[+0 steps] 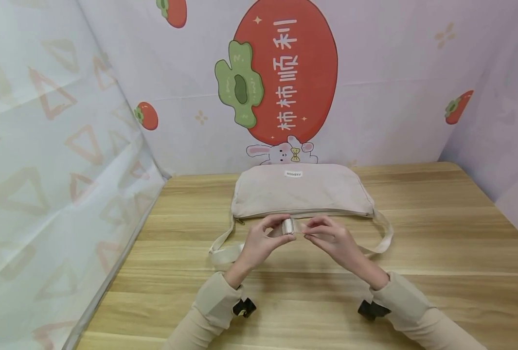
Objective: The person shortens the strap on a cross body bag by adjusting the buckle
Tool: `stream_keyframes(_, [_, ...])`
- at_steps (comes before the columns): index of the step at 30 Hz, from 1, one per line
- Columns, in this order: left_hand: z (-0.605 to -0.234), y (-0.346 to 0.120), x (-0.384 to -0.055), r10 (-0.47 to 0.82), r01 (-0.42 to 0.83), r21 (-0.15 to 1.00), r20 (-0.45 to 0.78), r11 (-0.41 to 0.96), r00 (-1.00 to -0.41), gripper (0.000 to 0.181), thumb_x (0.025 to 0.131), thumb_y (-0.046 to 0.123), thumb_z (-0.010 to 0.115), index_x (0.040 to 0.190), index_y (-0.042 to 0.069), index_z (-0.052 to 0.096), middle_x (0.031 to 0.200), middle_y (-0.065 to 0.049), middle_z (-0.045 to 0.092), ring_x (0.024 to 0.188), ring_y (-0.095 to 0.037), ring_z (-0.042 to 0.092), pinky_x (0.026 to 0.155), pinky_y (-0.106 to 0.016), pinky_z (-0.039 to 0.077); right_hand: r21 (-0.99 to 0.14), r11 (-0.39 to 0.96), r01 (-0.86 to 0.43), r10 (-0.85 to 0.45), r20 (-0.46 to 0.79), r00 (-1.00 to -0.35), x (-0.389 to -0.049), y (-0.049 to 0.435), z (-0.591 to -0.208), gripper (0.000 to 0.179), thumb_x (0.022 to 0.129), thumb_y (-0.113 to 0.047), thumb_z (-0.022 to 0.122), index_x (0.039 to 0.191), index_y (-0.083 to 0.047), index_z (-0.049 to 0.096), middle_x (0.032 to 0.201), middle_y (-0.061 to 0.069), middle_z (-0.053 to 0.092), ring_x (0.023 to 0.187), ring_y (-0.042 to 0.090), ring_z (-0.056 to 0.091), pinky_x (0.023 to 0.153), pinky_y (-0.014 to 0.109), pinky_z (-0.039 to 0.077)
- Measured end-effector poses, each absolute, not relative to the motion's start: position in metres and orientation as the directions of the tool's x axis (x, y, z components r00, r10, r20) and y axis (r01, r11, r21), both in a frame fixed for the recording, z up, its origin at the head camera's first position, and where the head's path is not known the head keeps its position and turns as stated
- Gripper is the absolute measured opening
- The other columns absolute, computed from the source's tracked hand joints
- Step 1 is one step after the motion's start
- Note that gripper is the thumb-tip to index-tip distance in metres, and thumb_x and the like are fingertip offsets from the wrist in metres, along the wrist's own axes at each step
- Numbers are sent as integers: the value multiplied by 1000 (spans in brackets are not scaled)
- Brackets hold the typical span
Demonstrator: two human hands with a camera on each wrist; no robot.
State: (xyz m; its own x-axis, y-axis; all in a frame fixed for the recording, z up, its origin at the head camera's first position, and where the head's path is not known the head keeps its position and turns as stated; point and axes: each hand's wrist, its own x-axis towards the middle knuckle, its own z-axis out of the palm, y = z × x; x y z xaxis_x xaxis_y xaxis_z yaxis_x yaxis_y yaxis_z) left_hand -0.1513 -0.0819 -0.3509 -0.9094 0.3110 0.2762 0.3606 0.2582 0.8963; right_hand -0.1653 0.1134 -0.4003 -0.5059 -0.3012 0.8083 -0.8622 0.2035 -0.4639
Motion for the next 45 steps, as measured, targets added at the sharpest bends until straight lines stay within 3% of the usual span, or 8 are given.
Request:
stream_keyframes(7, [-351, -81, -155, 339, 317, 916, 225, 247, -913, 41, 72, 7, 72, 111, 1, 58, 109, -11, 58, 96, -20, 52, 86, -39, 42, -469, 230, -853, -271, 811, -519, -164, 112, -400, 30, 58, 23, 68, 80, 3, 68, 85, 12, 58, 74, 19, 56, 66, 12, 45])
stream_keyframes(11, [-352, -81, -156, 341, 311, 922, 223, 230, -913, 41, 72, 6, 72, 111, 1, 58, 109, -12, 58, 98, -21, 52, 87, -39, 42, -428, 229, -874, -276, 833, -480, -164, 110, -399, 30, 61, 22, 66, 84, 3, 68, 86, 14, 56, 74, 20, 56, 66, 13, 45])
stream_keyframes(16, [-350, -83, -155, 336, 301, 919, 208, 255, -919, 41, 72, 8, 72, 111, 1, 59, 109, -11, 59, 99, -19, 52, 86, -34, 42, -399, 222, -890, -291, 844, -451, -165, 108, -400, 19, 71, 13, 64, 87, 3, 68, 86, 14, 54, 75, 20, 55, 67, 15, 46])
stream_keyframes(20, [-348, -82, -154, 341, 277, 917, 173, 287, -924, 40, 73, 8, 71, 111, 2, 59, 108, -10, 60, 98, -19, 54, 82, -32, 44, -416, 253, -874, -278, 834, -477, -163, 107, -399, 23, 66, 19, 65, 83, 4, 68, 84, 12, 56, 71, 18, 55, 64, 14, 45])
stream_keyframes(24, [-347, -79, -152, 364, 278, 919, 166, 281, -916, 41, 73, 7, 71, 111, -1, 58, 107, -14, 60, 98, -22, 54, 82, -39, 44, -432, 274, -859, -259, 827, -498, -160, 104, -399, 30, 59, 24, 66, 80, 3, 68, 83, 11, 57, 70, 17, 55, 62, 13, 45])
stream_keyframes(31, [-350, -76, -151, 354, 294, 919, 192, 262, -915, 35, 74, 7, 70, 107, 2, 60, 104, -12, 60, 96, -20, 53, 82, -40, 44, -482, 267, -835, -215, 815, -539, -158, 101, -399, 26, 62, 17, 68, 80, -1, 67, 83, 8, 60, 74, 18, 58, 67, 12, 47])
stream_keyframes(39, [-354, -80, -153, 327, 300, 931, 223, 207, -918, 35, 74, 6, 70, 106, -1, 59, 105, -15, 59, 98, -22, 53, 87, -44, 43, -515, 307, -800, -215, 781, -586, -157, 101, -399, 29, 61, 10, 74, 86, -3, 65, 89, 9, 60, 83, 21, 57, 79, 12, 41])
stream_keyframes(45, [-348, -80, -151, 303, 289, 943, 231, 163, -924, 35, 73, 2, 69, 106, -4, 58, 105, -16, 58, 96, -19, 53, 89, -36, 43, -467, 361, -807, -240, 790, -565, -158, 105, -402, 36, 58, 8, 76, 90, -3, 63, 93, 11, 58, 87, 22, 56, 82, 12, 40])
